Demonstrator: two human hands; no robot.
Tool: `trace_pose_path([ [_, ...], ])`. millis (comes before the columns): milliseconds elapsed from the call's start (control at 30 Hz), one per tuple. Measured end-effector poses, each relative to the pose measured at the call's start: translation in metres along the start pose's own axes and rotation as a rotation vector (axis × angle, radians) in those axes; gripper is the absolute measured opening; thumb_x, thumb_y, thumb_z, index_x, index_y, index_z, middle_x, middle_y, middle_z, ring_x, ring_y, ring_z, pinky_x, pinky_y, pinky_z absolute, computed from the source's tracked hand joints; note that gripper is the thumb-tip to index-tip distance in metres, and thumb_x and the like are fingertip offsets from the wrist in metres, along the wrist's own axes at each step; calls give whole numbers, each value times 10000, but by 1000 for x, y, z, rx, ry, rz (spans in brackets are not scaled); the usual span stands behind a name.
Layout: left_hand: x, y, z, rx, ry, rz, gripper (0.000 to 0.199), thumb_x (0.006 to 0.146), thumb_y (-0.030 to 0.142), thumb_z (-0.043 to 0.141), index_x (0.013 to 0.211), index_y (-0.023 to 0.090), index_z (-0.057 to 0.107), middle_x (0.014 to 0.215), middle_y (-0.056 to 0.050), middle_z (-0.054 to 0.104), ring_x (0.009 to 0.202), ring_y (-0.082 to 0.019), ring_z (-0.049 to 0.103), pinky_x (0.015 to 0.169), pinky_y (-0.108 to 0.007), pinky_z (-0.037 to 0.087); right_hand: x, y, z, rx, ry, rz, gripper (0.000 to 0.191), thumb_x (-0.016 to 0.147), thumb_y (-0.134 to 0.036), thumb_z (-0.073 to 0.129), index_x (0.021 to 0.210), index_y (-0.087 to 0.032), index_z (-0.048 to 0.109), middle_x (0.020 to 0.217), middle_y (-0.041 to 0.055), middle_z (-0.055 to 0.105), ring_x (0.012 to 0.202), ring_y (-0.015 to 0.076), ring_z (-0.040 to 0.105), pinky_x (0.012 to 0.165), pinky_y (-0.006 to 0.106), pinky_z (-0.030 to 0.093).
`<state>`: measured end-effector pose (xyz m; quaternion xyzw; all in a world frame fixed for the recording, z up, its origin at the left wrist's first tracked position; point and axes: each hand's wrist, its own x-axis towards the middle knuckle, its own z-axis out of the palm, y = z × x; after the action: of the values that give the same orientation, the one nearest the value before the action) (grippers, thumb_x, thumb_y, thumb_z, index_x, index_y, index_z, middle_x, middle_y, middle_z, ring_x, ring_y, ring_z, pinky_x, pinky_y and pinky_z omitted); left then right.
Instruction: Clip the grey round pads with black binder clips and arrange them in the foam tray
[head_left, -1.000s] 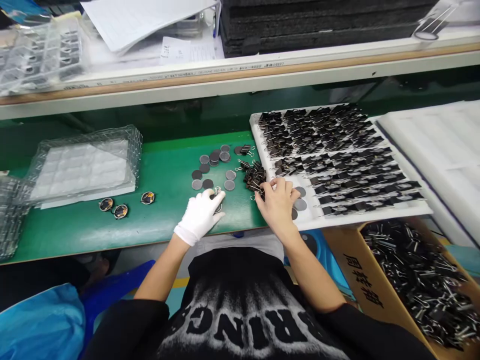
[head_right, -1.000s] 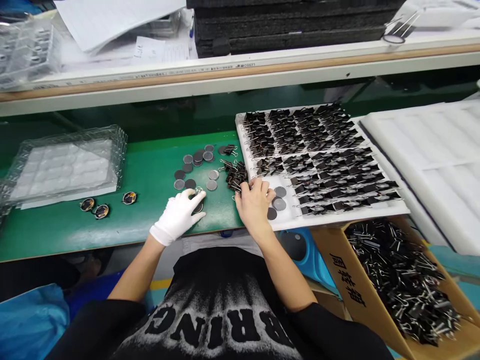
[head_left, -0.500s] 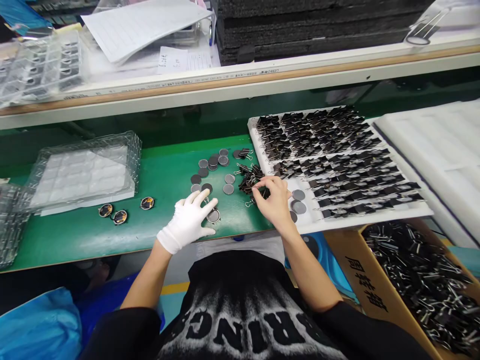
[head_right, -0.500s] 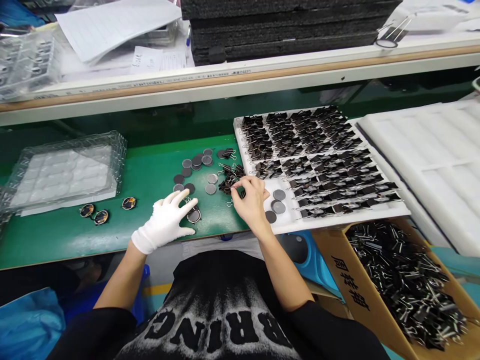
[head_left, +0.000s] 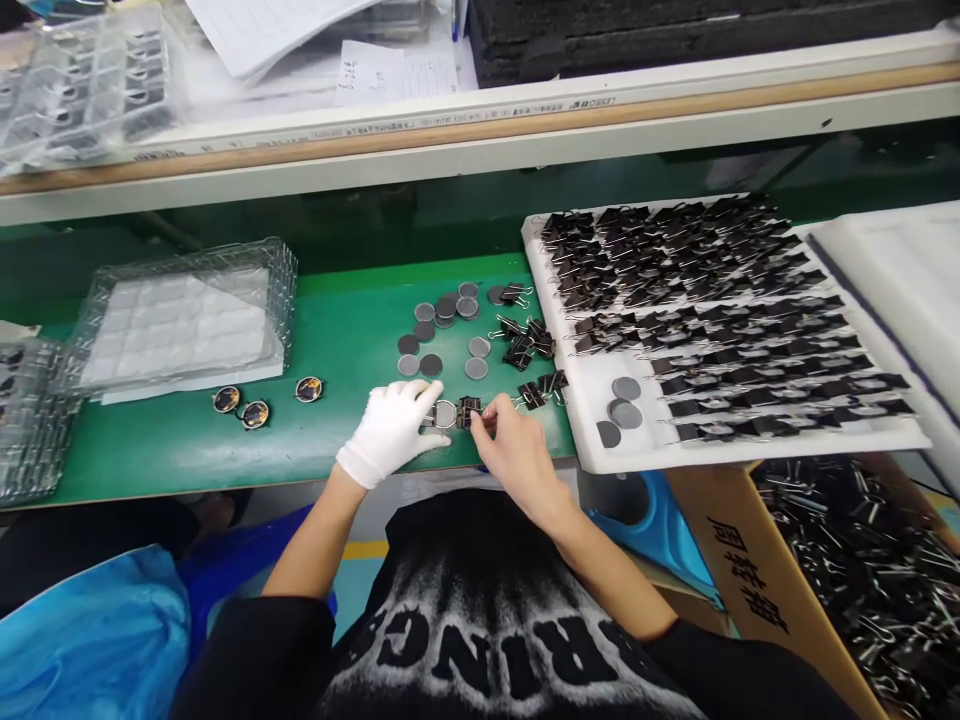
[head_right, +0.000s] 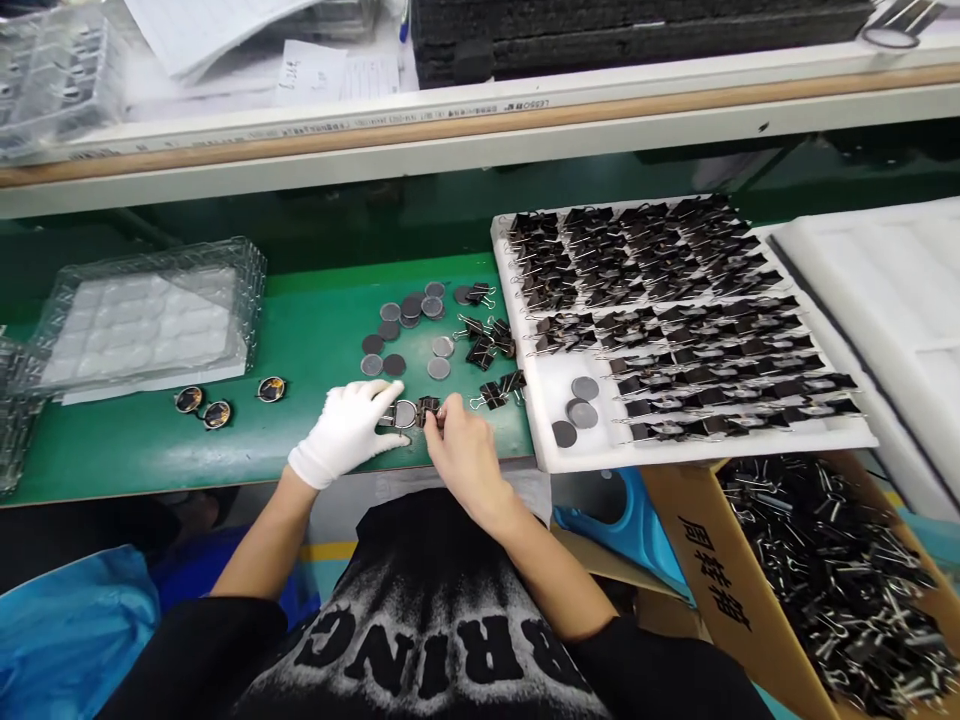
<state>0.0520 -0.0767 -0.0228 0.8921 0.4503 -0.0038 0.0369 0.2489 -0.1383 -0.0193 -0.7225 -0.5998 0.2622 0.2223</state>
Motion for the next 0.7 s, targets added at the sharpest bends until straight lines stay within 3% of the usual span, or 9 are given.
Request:
trace_pose_path([
  [100,1,-4,8,-58,-30,28,523,865,568,713,1274,249,640,1238,-119,685,1125,-308,603,887,-420,397,5,7,3,-93,-100,-27,117,991,-324,557,905,-245,543,768,37,736,708,265,710,624,325,384],
  [233,-3,-17,15,-80,-6,5,505,875,585,691,1255,256,648,1206,-110,686,1068,-291,604,861,-409,390,11,13,-8,-147,-162,-105,251,993,-475,576,919,-236,587,709,34,681,666,260,659,616,331,385],
  [300,-5,-20,16,-90,0,10,512,867,591,699,1252,256,651,1199,-107,684,1059,-286,601,860,-408,389,16,9,-10,-106,-42,-165,294,1016,-500,520,1010,-219,608,782,55,678,725,257,646,664,345,423],
  [400,-5,-19,15,-99,-1,1,525,848,588,723,1248,255,654,1184,-105,683,1059,-283,597,860,-406,392,31,-7,0,-16,196,-266,304,1068,-367,367,1126,-199,614,1009,113,677,934,263,615,834,387,458],
  [467,-3,-18,12,-87,-17,-14,519,844,585,729,1234,250,660,1161,-105,684,1047,-284,598,840,-405,394,44,-19,13,-50,246,-262,341,1066,-319,333,1217,-188,609,1134,145,644,1040,289,563,898,436,439],
  [600,-4,-21,9,-75,-49,-10,498,844,591,724,1197,242,674,1125,-103,692,1038,-296,598,819,-413,393,66,-30,36,-214,136,-228,439,1054,-380,373,1405,-166,529,1303,202,525,1156,347,458,932,506,403],
  [700,-8,-29,11,-110,-25,-33,511,842,603,720,1210,251,676,1153,-102,691,1037,-298,594,834,-421,392,74,-23,39,-169,23,-261,484,1060,-419,334,1438,-162,494,1325,200,487,1171,335,438,954,495,397],
])
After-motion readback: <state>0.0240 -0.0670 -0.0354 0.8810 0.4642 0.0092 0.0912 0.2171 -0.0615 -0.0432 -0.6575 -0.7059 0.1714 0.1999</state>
